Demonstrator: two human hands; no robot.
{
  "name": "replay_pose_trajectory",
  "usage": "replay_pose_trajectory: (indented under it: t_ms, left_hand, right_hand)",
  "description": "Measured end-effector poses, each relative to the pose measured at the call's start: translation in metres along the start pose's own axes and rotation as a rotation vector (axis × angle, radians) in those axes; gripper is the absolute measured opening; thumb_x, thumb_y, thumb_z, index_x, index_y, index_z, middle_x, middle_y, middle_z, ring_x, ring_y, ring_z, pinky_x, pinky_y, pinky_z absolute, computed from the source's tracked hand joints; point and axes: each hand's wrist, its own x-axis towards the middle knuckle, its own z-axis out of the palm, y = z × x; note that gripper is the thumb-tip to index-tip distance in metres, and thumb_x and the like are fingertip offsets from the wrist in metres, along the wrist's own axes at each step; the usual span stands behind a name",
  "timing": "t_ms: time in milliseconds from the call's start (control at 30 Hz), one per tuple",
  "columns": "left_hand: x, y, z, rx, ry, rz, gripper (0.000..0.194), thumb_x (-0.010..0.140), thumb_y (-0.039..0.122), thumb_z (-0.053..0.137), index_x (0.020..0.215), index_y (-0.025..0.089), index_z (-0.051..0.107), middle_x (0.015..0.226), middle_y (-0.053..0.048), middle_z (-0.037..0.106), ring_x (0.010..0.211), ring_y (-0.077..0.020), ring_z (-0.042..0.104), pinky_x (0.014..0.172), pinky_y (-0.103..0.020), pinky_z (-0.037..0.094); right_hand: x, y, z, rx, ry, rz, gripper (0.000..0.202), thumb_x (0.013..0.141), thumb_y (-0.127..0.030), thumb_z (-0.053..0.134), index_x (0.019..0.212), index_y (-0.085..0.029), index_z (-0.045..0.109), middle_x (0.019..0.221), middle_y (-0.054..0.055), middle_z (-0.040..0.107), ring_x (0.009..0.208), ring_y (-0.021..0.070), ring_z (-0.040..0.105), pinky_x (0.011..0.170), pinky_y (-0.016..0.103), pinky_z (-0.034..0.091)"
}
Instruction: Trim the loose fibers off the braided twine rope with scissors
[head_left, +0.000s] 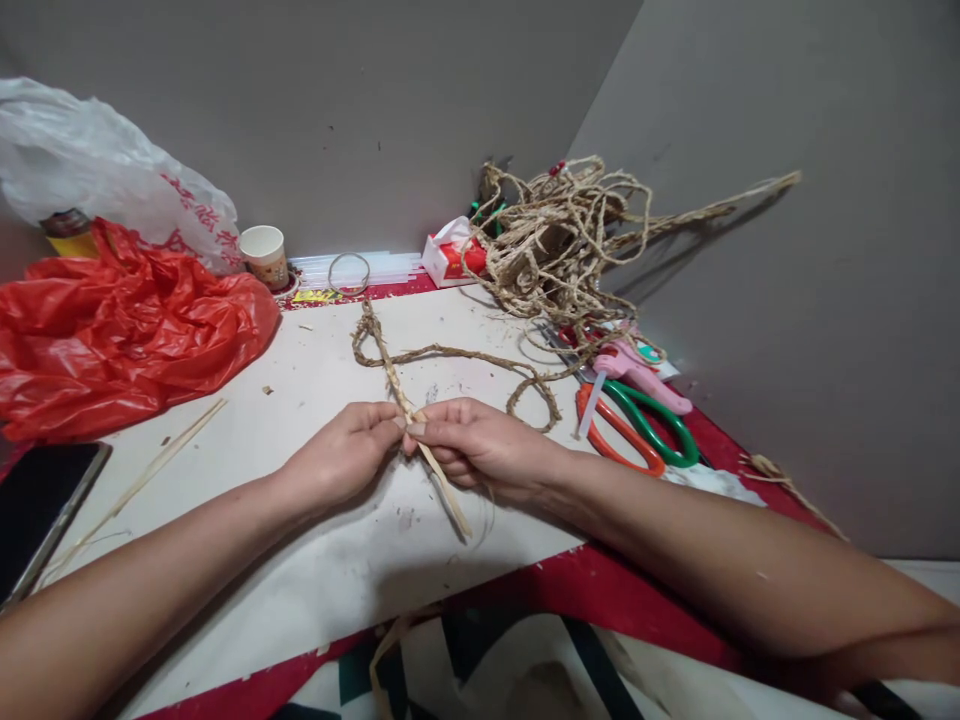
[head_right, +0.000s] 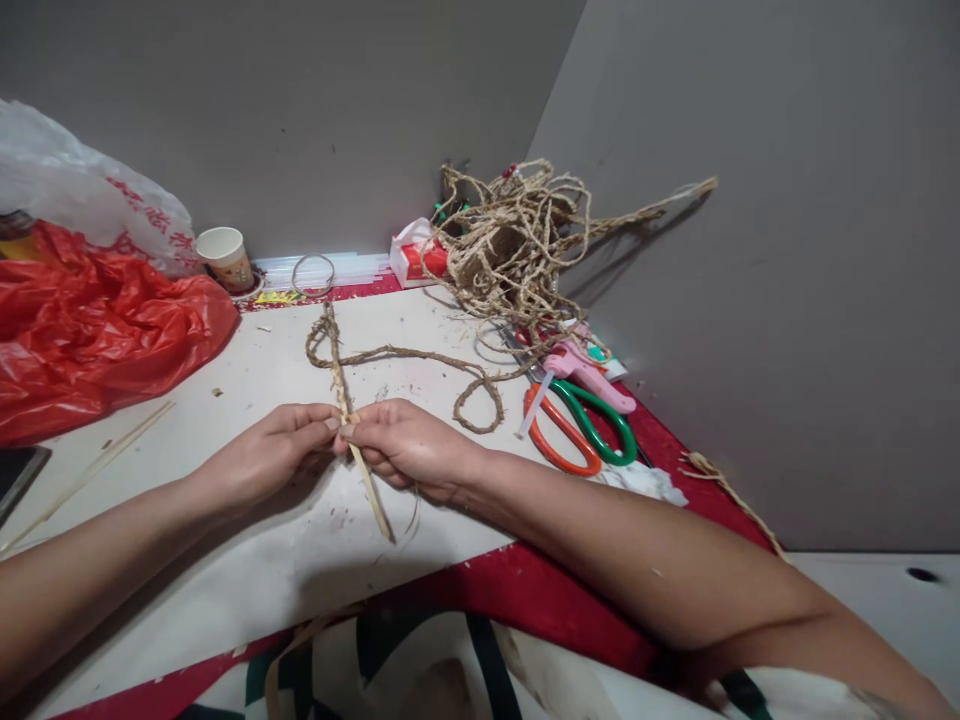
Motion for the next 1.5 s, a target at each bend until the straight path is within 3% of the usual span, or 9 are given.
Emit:
replay_pose_trajectory:
  t_ms: [200, 433, 700, 833, 933, 1067, 1233, 1367, 1500]
  left_hand:
    - [-0.001, 0.007, -0.004, 0.173, 0.065, 0.072, 0.025, 0.080, 0.032, 0.047, 0.065, 0.015, 0.060, 0.057, 0.002, 0.050, 0.052, -0.0098, 0.037, 0.053, -0.024, 0.031]
    - [0.002, 0.000, -0.002, 0.110, 0.068, -0.041, 0.024, 0.079, 0.031, 0.048, 0.061, 0.016, 0.054, 0.042, 0.008, 0.034, 0.040, -0.0063, 0.023, 0.044, -0.023, 0.017]
    - [-0.002, -0.002, 0.006, -0.085, 0.121, -0.047, 0.027, 0.077, 0.029, 0.053, 0.053, 0.016, 0.049, 0.044, 0.007, 0.033, 0.041, -0.0051, 0.021, 0.042, -0.023, 0.014]
    - [-0.004, 0.000, 0.012, -0.273, 0.113, -0.112, 0.033, 0.077, 0.029, 0.053, 0.050, 0.019, 0.038, 0.043, 0.008, 0.026, 0.039, -0.0042, 0.015, 0.041, -0.024, 0.010]
    - [-0.005, 0.000, 0.014, -0.334, 0.104, -0.130, 0.027, 0.077, 0.029, 0.056, 0.055, 0.017, 0.047, 0.042, 0.009, 0.028, 0.039, -0.0041, 0.016, 0.041, -0.024, 0.009]
    - [-0.004, -0.003, 0.014, -0.336, 0.109, -0.115, 0.014, 0.077, 0.025, 0.058, 0.070, 0.013, 0.061, 0.041, 0.008, 0.036, 0.039, -0.0046, 0.022, 0.041, -0.023, 0.012]
    - [-0.004, -0.004, 0.012, -0.288, 0.071, -0.100, 0.018, 0.082, 0.031, 0.057, 0.074, 0.015, 0.061, 0.040, 0.009, 0.031, 0.039, -0.0060, 0.018, 0.042, -0.024, 0.009]
    - [-0.004, -0.001, 0.011, -0.244, 0.041, -0.061, 0.023, 0.081, 0.036, 0.058, 0.068, 0.017, 0.057, 0.040, 0.010, 0.030, 0.040, -0.0060, 0.017, 0.043, -0.023, 0.014]
    - [-0.002, 0.000, 0.008, -0.039, 0.044, -0.014, 0.024, 0.083, 0.036, 0.053, 0.072, 0.016, 0.060, 0.046, 0.008, 0.034, 0.045, -0.0078, 0.024, 0.048, -0.024, 0.022]
  right_hand:
    - [-0.003, -0.004, -0.004, -0.538, 0.086, -0.197, 0.021, 0.085, -0.031, 0.053, 0.074, -0.013, 0.058, 0.061, -0.002, 0.048, 0.054, 0.0082, 0.040, 0.051, 0.021, 0.032]
    - [-0.011, -0.008, 0.000, -1.245, 0.239, -0.294, 0.022, 0.091, -0.023, 0.043, 0.077, -0.016, 0.059, 0.064, 0.001, 0.053, 0.059, 0.0103, 0.041, 0.060, 0.025, 0.028]
    - [-0.022, -0.001, 0.009, -1.255, 0.194, -0.358, 0.026, 0.093, -0.027, 0.039, 0.082, -0.016, 0.060, 0.066, 0.002, 0.058, 0.058, 0.0106, 0.045, 0.059, 0.024, 0.030]
    - [-0.021, 0.012, 0.016, -1.479, 0.176, -0.363, 0.027, 0.093, -0.026, 0.037, 0.099, -0.014, 0.060, 0.075, 0.006, 0.065, 0.057, 0.0127, 0.047, 0.058, 0.027, 0.026]
    - [-0.026, 0.007, 0.017, -1.612, 0.124, -0.326, 0.026, 0.093, -0.024, 0.037, 0.099, -0.013, 0.061, 0.072, 0.007, 0.065, 0.052, 0.0120, 0.042, 0.055, 0.029, 0.023]
    - [-0.040, -0.016, 0.013, -1.461, -0.067, -0.315, 0.032, 0.093, -0.034, 0.045, 0.071, -0.016, 0.060, 0.058, 0.000, 0.055, 0.050, 0.0089, 0.039, 0.053, 0.024, 0.026]
    - [-0.031, -0.027, -0.003, -1.117, 0.424, -0.542, 0.029, 0.092, -0.037, 0.047, 0.097, -0.014, 0.063, 0.084, 0.007, 0.064, 0.073, 0.0131, 0.054, 0.067, 0.024, 0.038]
    - [-0.004, -0.011, -0.012, -0.687, 0.059, -0.237, 0.039, 0.091, -0.050, 0.046, 0.087, -0.014, 0.059, 0.066, 0.000, 0.055, 0.054, 0.0089, 0.046, 0.053, 0.022, 0.035]
    - [0.009, -0.004, -0.016, -0.429, -0.020, -0.146, 0.042, 0.077, -0.053, 0.062, 0.067, -0.013, 0.057, 0.050, -0.007, 0.040, 0.046, 0.0051, 0.030, 0.045, 0.021, 0.023]
